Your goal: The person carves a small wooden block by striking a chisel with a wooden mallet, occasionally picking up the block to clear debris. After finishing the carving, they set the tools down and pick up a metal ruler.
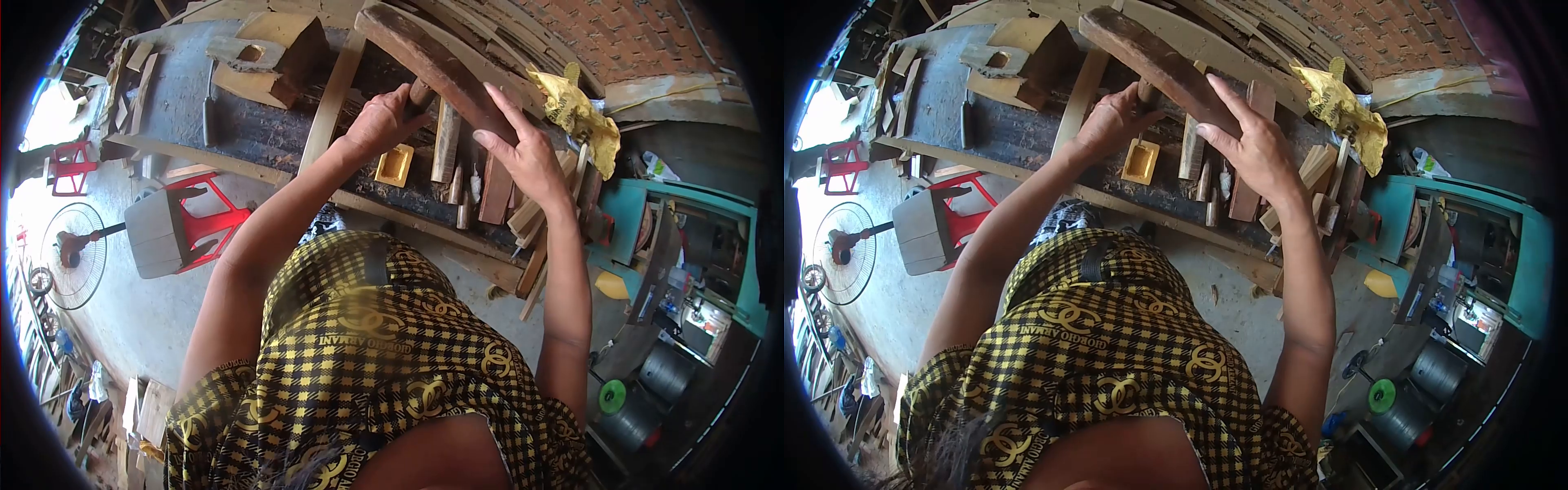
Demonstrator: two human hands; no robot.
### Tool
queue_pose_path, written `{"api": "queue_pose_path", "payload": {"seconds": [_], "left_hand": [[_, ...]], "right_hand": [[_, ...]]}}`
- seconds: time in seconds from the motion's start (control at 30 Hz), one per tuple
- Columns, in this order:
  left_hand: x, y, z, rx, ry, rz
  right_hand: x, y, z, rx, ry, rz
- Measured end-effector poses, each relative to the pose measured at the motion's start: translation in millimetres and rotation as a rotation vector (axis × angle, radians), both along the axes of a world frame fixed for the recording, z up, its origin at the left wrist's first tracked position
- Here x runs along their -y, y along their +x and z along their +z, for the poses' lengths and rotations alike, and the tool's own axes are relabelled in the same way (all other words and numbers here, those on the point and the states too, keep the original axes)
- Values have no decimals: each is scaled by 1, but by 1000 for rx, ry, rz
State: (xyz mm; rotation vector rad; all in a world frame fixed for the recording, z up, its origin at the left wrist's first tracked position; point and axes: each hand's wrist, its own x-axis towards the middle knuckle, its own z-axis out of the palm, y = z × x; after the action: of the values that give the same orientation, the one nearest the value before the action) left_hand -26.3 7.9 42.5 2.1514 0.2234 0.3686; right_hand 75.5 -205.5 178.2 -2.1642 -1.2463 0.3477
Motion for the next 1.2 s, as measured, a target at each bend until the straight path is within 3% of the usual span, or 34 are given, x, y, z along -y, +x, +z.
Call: {"api": "queue_pose_path", "payload": {"seconds": [0.23,0.33,0.47,0.8,0.93,1.07,1.2], "left_hand": [[1,1,4,-58,0,11],[1,1,7,-99,-9,13],[-1,3,-1,-12,-30,16],[-1,0,-4,-39,-6,35],[-1,0,-3,-17,5,30],[-3,0,-9,39,-2,32],[-2,2,1,-75,41,7]], "right_hand": [[-3,-3,32,51,182,-29],[-5,-6,26,-56,194,-69],[-3,-8,-5,30,-34,-20],[-7,-6,30,5,240,-49],[-1,-13,-4,-91,-37,-81],[16,-1,-12,-141,15,-53],[21,-7,9,-97,169,-119]]}}
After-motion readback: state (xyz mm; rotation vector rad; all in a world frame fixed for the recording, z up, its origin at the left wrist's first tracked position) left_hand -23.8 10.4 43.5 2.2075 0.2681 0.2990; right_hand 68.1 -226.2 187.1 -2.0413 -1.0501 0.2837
